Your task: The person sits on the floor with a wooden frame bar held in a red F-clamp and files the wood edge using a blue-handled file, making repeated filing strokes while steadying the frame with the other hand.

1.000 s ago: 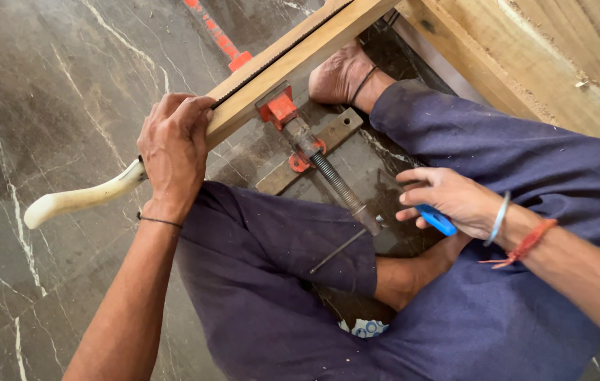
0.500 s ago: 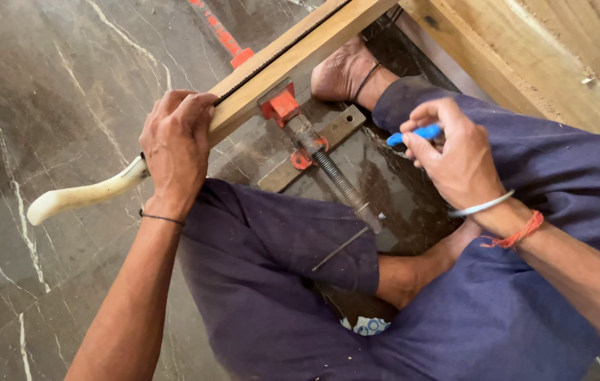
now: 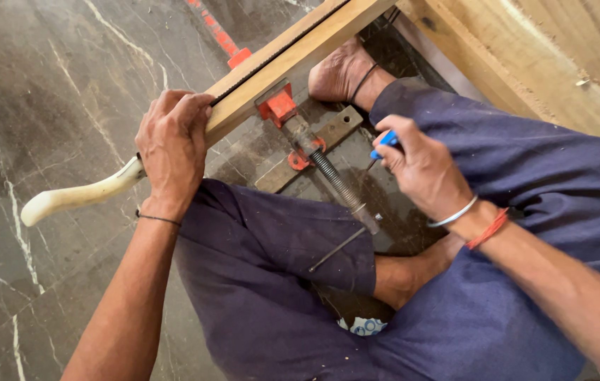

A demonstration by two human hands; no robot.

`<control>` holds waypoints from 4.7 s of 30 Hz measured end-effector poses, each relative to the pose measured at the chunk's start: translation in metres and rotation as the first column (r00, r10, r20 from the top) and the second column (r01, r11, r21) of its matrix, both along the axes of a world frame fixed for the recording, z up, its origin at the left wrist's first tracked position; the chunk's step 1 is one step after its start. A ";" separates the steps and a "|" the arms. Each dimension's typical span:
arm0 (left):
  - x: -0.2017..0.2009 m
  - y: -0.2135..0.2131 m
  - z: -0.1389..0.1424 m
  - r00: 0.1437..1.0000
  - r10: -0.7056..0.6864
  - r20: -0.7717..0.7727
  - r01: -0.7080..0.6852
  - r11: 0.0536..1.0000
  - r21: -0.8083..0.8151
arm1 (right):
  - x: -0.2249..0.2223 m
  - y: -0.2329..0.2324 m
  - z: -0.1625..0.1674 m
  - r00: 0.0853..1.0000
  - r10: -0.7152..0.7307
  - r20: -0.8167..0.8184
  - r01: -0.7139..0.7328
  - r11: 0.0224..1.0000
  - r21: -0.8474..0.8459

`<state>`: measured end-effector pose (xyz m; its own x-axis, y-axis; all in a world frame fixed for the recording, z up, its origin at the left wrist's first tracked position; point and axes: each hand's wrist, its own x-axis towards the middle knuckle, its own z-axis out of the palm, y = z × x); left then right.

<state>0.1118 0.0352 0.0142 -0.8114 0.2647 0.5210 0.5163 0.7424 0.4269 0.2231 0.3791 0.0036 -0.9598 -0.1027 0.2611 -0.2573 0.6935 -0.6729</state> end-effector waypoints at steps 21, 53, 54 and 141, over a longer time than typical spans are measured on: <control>-0.001 0.001 0.001 1.000 -0.005 -0.022 0.005 1.000 0.015 | -0.014 0.000 0.050 0.982 -0.079 -0.172 0.039 0.974 -0.223; -0.001 0.003 0.002 1.000 -0.006 -0.010 0.006 1.000 -0.006 | -0.020 -0.005 0.034 0.982 -0.031 -0.186 -0.035 0.940 -0.338; -0.001 0.002 0.001 1.000 -0.003 -0.024 0.003 1.000 0.002 | -0.019 0.001 0.049 0.981 -0.046 -0.187 -0.023 0.937 -0.348; -0.075 -0.009 -0.002 0.890 0.010 0.456 -0.172 0.933 0.315 | -0.030 -0.179 0.044 0.983 -0.045 0.176 0.093 0.956 -0.278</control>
<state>0.0368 0.0266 0.0124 -0.9878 0.0518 0.1467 0.1511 0.5452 0.8246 0.1936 0.2004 0.0476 -0.9941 0.0204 0.1067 -0.0840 0.4792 -0.8737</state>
